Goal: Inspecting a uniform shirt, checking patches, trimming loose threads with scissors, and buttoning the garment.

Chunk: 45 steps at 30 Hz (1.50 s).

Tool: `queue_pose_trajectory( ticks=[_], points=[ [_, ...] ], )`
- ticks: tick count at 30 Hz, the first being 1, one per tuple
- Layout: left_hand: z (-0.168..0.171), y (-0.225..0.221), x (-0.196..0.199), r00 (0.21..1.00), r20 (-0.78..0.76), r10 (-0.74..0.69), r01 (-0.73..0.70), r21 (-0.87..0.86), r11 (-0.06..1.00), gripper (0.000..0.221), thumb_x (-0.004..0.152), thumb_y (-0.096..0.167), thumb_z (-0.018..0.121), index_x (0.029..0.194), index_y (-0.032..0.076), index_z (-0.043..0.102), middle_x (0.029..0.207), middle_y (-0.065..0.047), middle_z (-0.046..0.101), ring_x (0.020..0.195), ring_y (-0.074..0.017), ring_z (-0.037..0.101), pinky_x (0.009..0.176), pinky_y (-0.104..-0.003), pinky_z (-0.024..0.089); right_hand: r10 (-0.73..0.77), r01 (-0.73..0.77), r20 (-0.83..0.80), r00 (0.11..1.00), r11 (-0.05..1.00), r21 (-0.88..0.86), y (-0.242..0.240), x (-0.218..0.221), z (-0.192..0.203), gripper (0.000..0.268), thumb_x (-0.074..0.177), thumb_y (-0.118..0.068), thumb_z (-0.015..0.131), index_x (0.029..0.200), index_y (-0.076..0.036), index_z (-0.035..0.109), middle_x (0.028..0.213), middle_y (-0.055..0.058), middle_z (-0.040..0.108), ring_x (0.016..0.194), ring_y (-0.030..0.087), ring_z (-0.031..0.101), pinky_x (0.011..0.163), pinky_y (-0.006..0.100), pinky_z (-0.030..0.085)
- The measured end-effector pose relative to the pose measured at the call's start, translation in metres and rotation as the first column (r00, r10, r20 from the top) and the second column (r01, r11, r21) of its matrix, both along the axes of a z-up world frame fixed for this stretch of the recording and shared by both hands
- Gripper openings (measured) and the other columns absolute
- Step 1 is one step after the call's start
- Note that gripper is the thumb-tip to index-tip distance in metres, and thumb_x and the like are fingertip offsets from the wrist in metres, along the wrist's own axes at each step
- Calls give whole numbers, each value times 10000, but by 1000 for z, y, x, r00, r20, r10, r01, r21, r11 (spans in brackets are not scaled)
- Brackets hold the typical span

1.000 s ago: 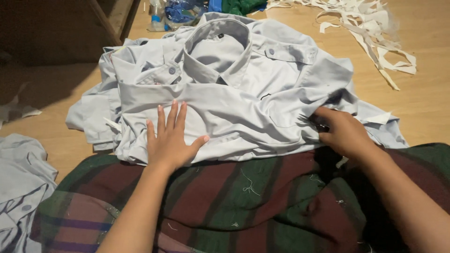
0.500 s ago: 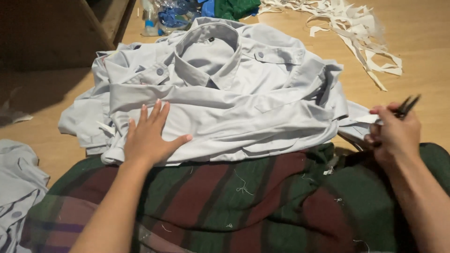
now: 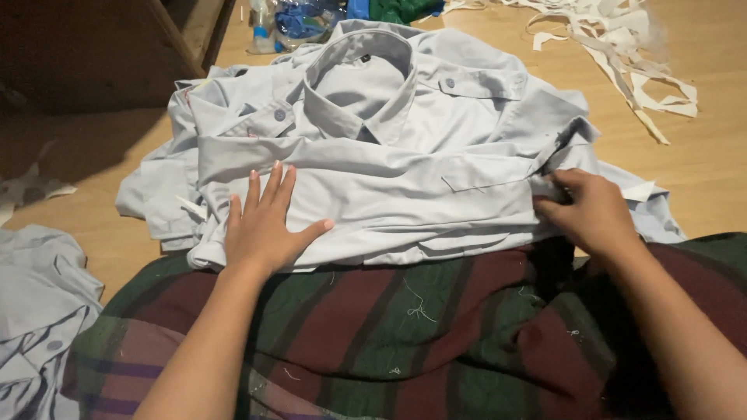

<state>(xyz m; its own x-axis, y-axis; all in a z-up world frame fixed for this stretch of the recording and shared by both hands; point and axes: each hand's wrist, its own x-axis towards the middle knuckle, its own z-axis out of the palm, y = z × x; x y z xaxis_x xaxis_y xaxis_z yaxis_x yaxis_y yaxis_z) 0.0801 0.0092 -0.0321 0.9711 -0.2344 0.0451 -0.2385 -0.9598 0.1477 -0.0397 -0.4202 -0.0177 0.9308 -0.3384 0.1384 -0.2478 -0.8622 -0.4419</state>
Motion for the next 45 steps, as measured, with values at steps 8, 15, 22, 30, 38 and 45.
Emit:
queue_pose_trajectory(
  ticks=[8, 15, 22, 30, 38, 45],
  points=[
    [2, 0, 1, 997, -77, 25, -27, -25, 999, 1142, 710, 848, 560, 1621, 253, 215, 1724, 82, 102, 1587, -230, -3, 1250, -522, 26, -38, -46, 54, 998, 190, 981, -96, -23, -17, 371, 1101, -399, 630, 830, -170, 522, 513, -35, 358, 454, 73, 303, 487, 252, 336],
    [8, 1, -3, 995, -95, 27, -32, -54, 998, 1108, 719, 815, 570, 1620, 275, 217, 1722, 106, 102, 1589, -204, -11, 1253, -517, 16, -9, 6, -6, 1000, 36, 999, -69, -25, -2, 365, 1142, -486, 544, 943, -186, 477, 472, -61, 324, 375, 28, 237, 373, 172, 218],
    [7, 4, -3, 996, -91, 20, -25, -53, 998, 1115, 717, 828, 564, 1619, 265, 227, 1724, 90, 110, 1590, -229, 4, 1248, -539, 39, -377, 128, 176, 910, 656, 744, -71, -30, -3, 485, 1181, -622, 510, 1054, -155, 516, 777, -8, 421, 559, 103, 364, 461, 302, 298],
    [4, 4, -6, 997, -79, 9, -13, -50, 999, 1092, 745, 794, 566, 1623, 252, 208, 1726, 103, 76, 1589, -212, -31, 1255, -508, 11, -415, 208, 153, 897, 701, 682, -79, -34, -18, 406, 1183, -450, 595, 1182, -47, 640, 1047, 69, 616, 862, 152, 552, 683, 295, 457],
    [-5, 5, -5, 1000, -25, -1, 0, -27, 1000, 1098, 754, 831, 514, 1624, 238, 205, 1725, 80, 78, 1584, -230, -24, 1243, -525, 2, -205, 124, 11, 979, 631, 766, -55, -32, -16, 422, 1093, -324, 558, 1422, -67, 618, 1146, 60, 642, 923, 123, 529, 722, 250, 376],
    [-8, 6, -5, 1000, -6, -11, 11, -42, 999, 1097, 764, 830, 504, 1624, 216, 209, 1727, 56, 79, 1582, -240, -34, 1236, -526, -8, -140, 62, 76, 987, 778, 625, -19, -39, 13, 217, 959, -87, 692, 1159, -2, 699, 967, 80, 635, 826, 159, 539, 721, 273, 412]
  ],
)
